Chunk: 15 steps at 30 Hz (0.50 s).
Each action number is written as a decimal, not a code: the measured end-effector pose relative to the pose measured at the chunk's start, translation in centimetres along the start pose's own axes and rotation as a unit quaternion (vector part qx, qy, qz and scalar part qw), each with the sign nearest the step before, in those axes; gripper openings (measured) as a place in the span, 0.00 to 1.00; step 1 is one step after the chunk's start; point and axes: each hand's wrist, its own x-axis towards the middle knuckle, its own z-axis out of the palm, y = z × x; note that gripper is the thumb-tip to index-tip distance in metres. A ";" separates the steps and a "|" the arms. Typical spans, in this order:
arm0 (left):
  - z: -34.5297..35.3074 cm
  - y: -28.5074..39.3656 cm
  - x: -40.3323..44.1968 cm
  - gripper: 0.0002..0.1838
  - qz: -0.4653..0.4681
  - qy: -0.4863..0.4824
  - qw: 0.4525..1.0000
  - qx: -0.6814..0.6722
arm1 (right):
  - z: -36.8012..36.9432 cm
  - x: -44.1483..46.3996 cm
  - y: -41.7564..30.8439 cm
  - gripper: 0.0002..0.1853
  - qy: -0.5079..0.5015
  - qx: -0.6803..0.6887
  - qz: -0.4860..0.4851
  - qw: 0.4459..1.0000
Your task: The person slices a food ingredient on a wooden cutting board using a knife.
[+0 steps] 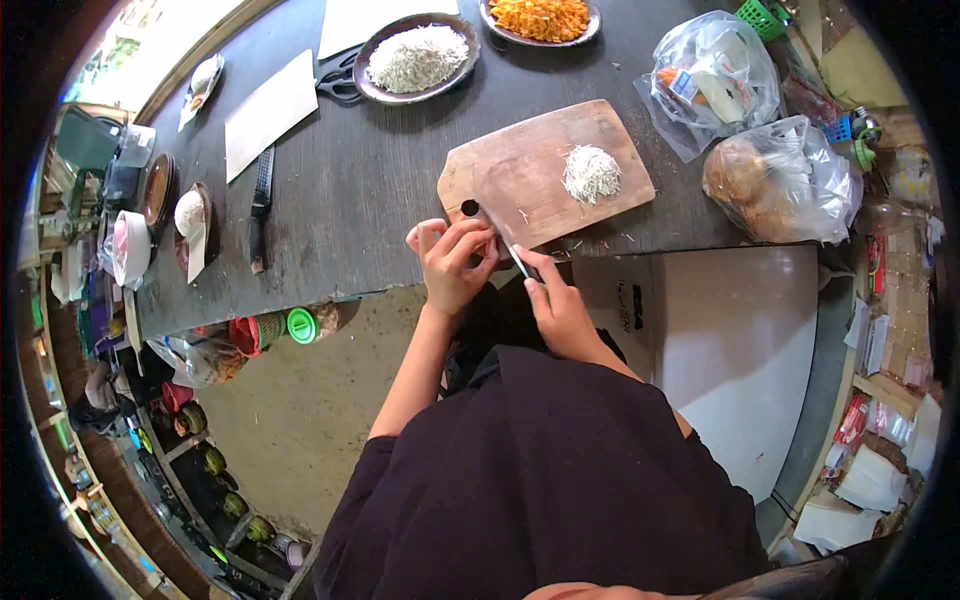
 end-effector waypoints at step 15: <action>0.3 -0.4 -0.4 0.11 0.000 0.000 1.000 0.013 | -0.4 0.1 -0.1 0.23 -0.044 0.025 -0.016 0.999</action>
